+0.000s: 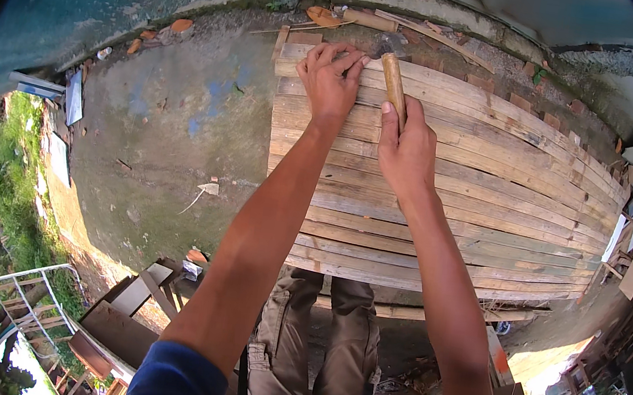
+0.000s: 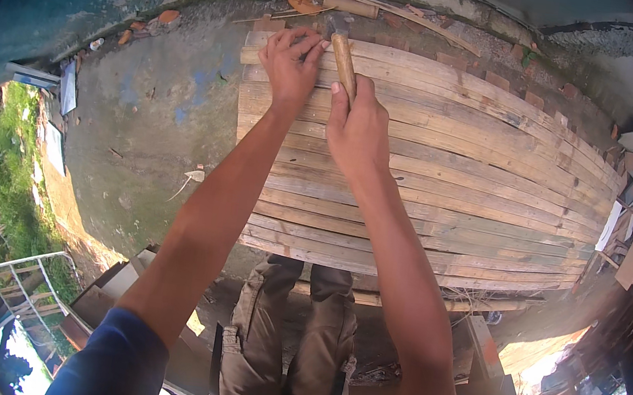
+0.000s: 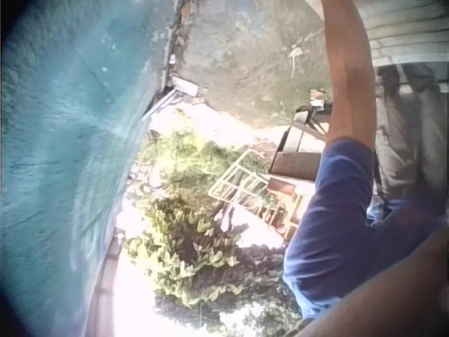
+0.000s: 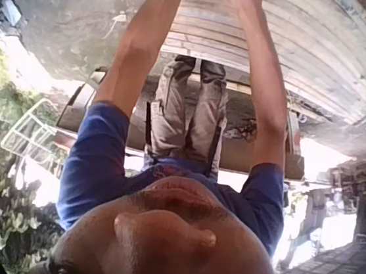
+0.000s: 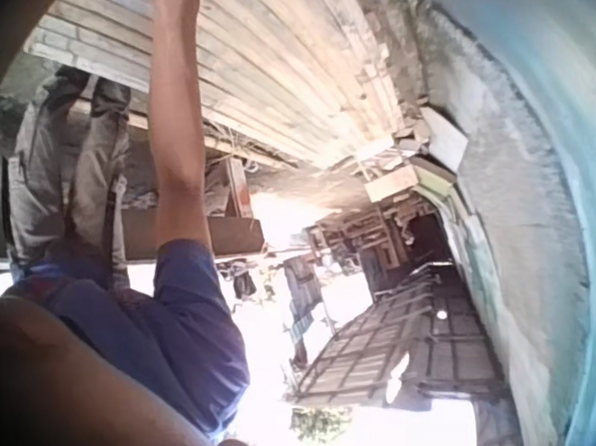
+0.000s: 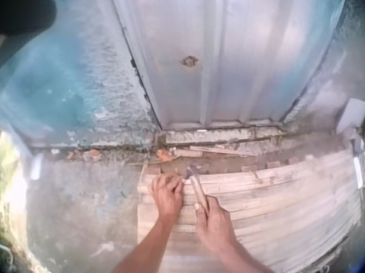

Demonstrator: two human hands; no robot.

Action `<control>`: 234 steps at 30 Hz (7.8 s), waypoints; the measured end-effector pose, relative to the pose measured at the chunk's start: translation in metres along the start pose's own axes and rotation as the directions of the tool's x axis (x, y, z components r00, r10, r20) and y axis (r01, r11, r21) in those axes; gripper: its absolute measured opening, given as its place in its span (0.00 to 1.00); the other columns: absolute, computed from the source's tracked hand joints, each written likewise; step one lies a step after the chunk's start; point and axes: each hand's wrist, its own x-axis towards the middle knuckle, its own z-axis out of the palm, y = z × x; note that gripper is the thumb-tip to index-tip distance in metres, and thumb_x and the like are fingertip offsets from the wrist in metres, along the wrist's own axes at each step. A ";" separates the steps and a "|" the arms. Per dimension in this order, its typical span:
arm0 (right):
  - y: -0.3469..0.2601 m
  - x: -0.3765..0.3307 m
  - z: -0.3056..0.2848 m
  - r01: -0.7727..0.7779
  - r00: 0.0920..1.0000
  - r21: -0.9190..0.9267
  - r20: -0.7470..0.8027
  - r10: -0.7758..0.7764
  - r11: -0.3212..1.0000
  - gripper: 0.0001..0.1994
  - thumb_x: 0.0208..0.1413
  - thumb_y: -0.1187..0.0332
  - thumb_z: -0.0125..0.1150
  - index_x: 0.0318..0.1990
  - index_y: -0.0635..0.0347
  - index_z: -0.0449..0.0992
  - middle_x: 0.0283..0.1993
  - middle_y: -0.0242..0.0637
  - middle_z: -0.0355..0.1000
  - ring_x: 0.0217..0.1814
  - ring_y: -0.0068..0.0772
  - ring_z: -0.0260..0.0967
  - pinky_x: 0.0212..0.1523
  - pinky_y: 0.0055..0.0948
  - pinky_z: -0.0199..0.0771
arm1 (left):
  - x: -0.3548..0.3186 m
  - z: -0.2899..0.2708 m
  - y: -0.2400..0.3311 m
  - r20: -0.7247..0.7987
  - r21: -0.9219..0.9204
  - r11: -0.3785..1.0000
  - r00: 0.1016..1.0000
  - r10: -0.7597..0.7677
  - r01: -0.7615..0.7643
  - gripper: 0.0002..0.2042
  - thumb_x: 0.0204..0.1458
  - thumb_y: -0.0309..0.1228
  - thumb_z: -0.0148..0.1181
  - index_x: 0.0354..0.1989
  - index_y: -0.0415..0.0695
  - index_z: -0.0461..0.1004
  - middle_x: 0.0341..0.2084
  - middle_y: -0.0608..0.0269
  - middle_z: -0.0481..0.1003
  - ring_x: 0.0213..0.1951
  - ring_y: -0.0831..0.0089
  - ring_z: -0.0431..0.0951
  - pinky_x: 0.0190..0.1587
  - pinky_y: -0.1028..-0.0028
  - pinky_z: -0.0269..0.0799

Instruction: The person repeatedly hammers nails into a wooden pallet using a hammer. They pick up nails from a nearby surface and drive them into the wood, working across different sections of the pallet.

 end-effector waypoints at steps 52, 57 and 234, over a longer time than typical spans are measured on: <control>0.014 0.011 0.000 0.135 0.991 0.213 -0.014 -0.135 0.968 0.15 0.73 0.60 0.46 0.51 0.63 0.71 0.21 0.27 0.62 0.22 0.16 0.58 0.24 0.24 0.60 | -0.030 -0.028 -0.004 0.100 0.411 0.885 0.955 -0.280 0.216 0.34 0.62 0.45 0.46 0.75 0.46 0.52 0.76 0.53 0.50 0.77 0.56 0.46 0.74 0.42 0.33; 0.018 0.017 0.005 0.090 0.988 -0.019 0.128 -0.087 0.996 0.17 0.74 0.58 0.45 0.51 0.64 0.69 0.22 0.26 0.62 0.22 0.14 0.57 0.24 0.20 0.58 | -0.030 -0.028 -0.003 0.106 0.414 0.883 0.951 -0.289 0.222 0.34 0.62 0.45 0.46 0.75 0.46 0.53 0.76 0.53 0.50 0.77 0.56 0.46 0.73 0.42 0.33; 0.144 -0.110 -0.079 -0.067 0.997 -0.268 0.014 0.073 0.961 0.25 0.54 0.67 0.69 0.56 0.64 0.65 0.51 0.57 0.70 0.51 0.62 0.71 0.50 0.51 0.73 | -0.209 -0.106 0.152 0.460 -0.486 0.566 0.745 -0.483 0.666 0.05 0.60 0.27 0.65 0.40 0.39 0.77 0.33 0.69 0.78 0.36 0.82 0.74 0.43 0.79 0.70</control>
